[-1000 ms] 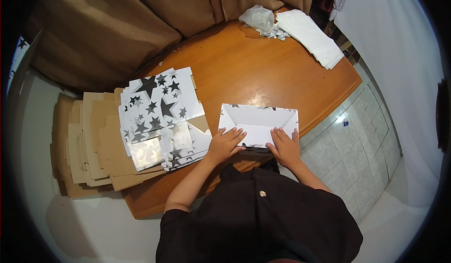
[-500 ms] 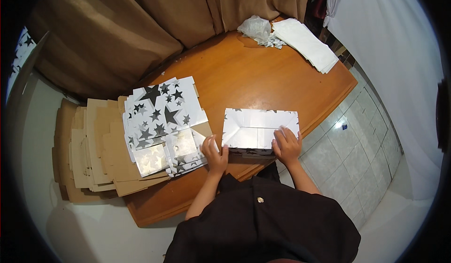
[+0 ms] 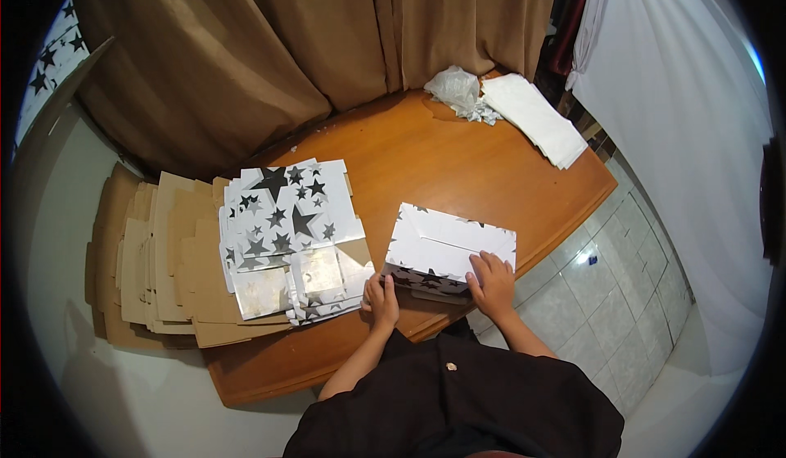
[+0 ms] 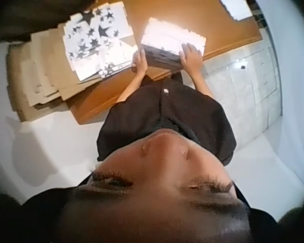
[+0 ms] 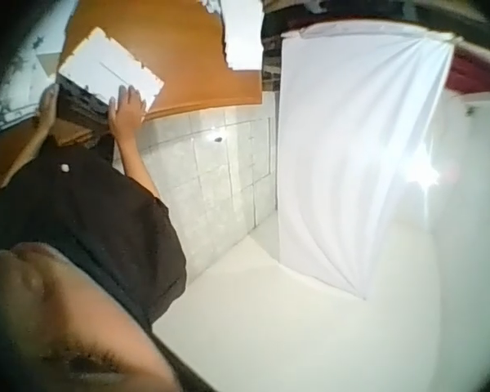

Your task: The person is folding cardboard sheets into shoe boxes, placing tissue paper inside, and then stacking the completed boxes on a shelf.

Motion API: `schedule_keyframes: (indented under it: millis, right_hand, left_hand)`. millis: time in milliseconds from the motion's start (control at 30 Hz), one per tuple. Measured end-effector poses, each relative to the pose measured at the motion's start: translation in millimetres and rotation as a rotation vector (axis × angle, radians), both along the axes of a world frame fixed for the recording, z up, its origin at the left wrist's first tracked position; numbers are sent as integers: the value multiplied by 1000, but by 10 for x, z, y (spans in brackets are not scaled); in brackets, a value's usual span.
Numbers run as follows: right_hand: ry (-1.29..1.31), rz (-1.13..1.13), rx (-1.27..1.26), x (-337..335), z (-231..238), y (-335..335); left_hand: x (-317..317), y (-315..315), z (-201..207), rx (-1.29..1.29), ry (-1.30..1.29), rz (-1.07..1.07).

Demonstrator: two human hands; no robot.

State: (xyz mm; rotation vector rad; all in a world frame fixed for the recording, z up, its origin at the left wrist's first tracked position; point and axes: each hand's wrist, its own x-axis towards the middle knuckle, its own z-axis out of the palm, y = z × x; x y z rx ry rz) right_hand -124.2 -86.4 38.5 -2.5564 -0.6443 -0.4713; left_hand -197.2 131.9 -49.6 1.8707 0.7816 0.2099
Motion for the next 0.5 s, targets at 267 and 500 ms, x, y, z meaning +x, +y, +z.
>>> schedule_keyframes:
  millis: [267, 500]
  right_hand:
    - [574, 355, 775, 421, -301, 236]
    - [916, -44, 1854, 604, -297, 24]
  left_hand:
    - [850, 169, 1147, -118, -899, -115]
    - [1115, -268, 1549, 720, -878, -574]
